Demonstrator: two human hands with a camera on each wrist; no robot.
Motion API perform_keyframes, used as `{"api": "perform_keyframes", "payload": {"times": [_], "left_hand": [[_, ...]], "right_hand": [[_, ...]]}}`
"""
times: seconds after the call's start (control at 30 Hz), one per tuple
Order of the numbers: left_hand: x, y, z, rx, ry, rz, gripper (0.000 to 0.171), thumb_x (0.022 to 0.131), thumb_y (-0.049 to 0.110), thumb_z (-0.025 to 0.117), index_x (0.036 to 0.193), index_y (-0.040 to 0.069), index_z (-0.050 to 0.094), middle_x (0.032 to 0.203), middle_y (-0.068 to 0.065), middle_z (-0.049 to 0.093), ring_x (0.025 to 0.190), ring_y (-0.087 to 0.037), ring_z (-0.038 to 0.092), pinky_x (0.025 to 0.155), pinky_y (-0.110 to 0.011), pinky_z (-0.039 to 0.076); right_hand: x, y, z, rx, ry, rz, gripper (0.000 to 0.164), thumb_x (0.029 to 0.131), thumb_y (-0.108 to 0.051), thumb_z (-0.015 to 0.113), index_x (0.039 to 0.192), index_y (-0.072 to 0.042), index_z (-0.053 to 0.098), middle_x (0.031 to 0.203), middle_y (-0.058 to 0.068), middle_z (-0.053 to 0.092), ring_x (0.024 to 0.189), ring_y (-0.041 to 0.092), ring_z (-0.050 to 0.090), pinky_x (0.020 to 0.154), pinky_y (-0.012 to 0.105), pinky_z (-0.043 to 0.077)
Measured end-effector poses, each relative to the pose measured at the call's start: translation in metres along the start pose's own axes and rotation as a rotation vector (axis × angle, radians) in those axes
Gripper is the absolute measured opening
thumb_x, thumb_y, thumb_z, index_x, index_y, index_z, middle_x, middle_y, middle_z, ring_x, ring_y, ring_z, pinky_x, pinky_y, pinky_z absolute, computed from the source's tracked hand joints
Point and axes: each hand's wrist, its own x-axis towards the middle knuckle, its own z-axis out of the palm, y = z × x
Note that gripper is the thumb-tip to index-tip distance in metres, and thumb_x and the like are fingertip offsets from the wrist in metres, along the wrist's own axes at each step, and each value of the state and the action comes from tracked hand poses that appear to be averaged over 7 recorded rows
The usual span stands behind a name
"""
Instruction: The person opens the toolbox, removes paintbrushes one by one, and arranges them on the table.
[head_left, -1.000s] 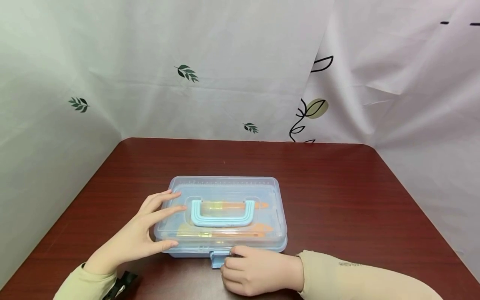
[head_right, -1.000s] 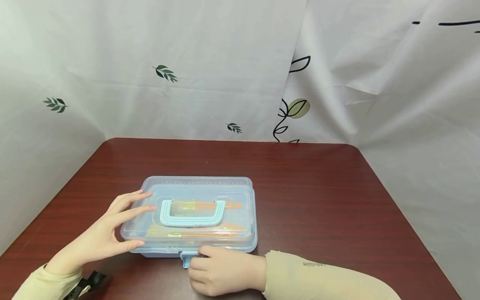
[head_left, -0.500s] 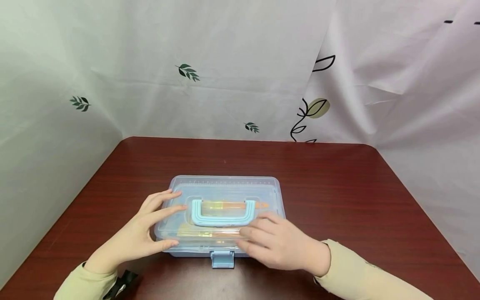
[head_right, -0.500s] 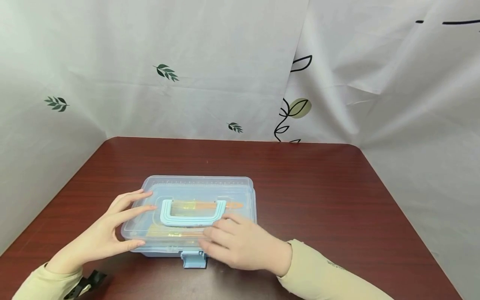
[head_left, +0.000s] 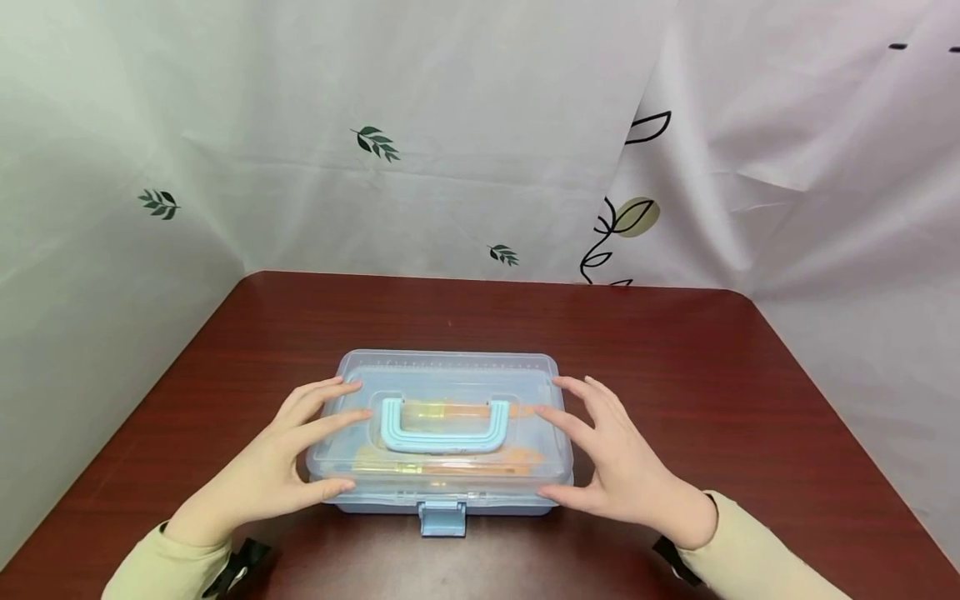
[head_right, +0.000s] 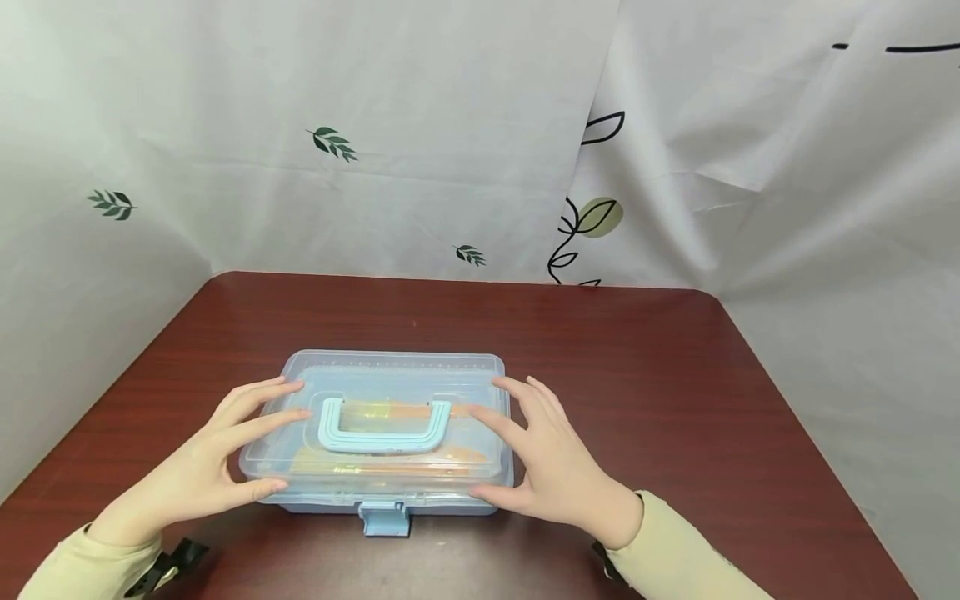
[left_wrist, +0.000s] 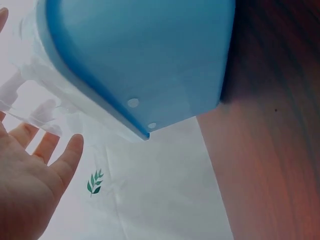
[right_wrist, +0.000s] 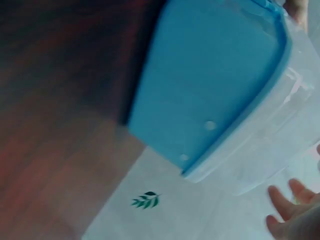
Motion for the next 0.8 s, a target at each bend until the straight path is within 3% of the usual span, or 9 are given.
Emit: {"api": "perform_keyframes", "payload": {"times": [0.07,0.2,0.33,0.43,0.57,0.67,0.8], "left_hand": [[0.000,0.000,0.000,0.001,0.001,0.011,0.064,0.073,0.036,0.081,0.130,0.020,0.057,0.142,-0.009,0.042,0.136,-0.021,0.027,0.107,-0.009,0.017],[0.001,0.000,0.000,-0.003,0.021,0.060,0.065,0.072,0.034,0.082,0.129,0.016,0.058,0.140,-0.013,0.044,0.134,-0.026,0.029,0.109,-0.011,0.018],[0.001,-0.002,0.000,-0.014,0.030,0.073,0.064,0.073,0.035,0.081,0.129,0.015,0.059,0.140,-0.015,0.043,0.135,-0.026,0.028,0.110,-0.012,0.018],[0.000,-0.003,0.001,-0.017,0.035,0.076,0.063,0.074,0.037,0.080,0.129,0.014,0.058,0.141,-0.015,0.042,0.136,-0.025,0.027,0.110,-0.012,0.017],[-0.001,-0.004,0.002,-0.023,0.049,0.089,0.063,0.075,0.038,0.079,0.130,0.013,0.058,0.141,-0.017,0.042,0.137,-0.026,0.026,0.111,-0.014,0.016],[-0.002,-0.004,0.002,-0.017,0.046,0.087,0.062,0.078,0.042,0.076,0.130,0.014,0.058,0.141,-0.017,0.041,0.137,-0.027,0.025,0.112,-0.014,0.015],[-0.005,-0.003,0.001,0.001,0.029,0.063,0.060,0.083,0.049,0.068,0.131,0.016,0.057,0.143,-0.015,0.038,0.138,-0.025,0.024,0.112,-0.014,0.014]], "right_hand": [[-0.005,0.002,0.000,-0.005,-0.044,0.040,0.070,0.079,-0.060,0.064,0.129,-0.011,0.055,0.133,0.023,0.044,0.122,0.032,0.043,0.116,0.044,0.016],[-0.013,0.004,0.002,0.003,-0.088,0.091,0.075,0.077,-0.062,0.066,0.132,-0.013,0.052,0.138,0.021,0.041,0.125,0.032,0.041,0.117,0.045,0.014],[-0.016,0.004,0.005,0.030,-0.080,0.103,0.074,0.078,-0.062,0.064,0.132,-0.012,0.052,0.139,0.020,0.041,0.123,0.033,0.043,0.119,0.039,0.011],[-0.017,0.005,0.008,0.042,-0.047,0.079,0.074,0.077,-0.057,0.070,0.132,-0.011,0.053,0.139,0.021,0.041,0.118,0.033,0.047,0.119,0.031,0.007],[-0.019,0.004,0.009,0.047,-0.062,0.113,0.074,0.075,-0.055,0.073,0.132,-0.013,0.053,0.141,0.020,0.038,0.118,0.031,0.048,0.112,0.036,0.027],[-0.021,0.003,0.010,0.046,-0.083,0.145,0.073,0.076,-0.057,0.070,0.132,-0.014,0.053,0.142,0.019,0.037,0.119,0.030,0.049,0.097,0.043,0.042],[-0.022,0.004,0.011,0.046,-0.080,0.139,0.070,0.080,-0.059,0.063,0.132,-0.014,0.052,0.141,0.020,0.037,0.118,0.031,0.050,0.092,0.045,0.046]]}}
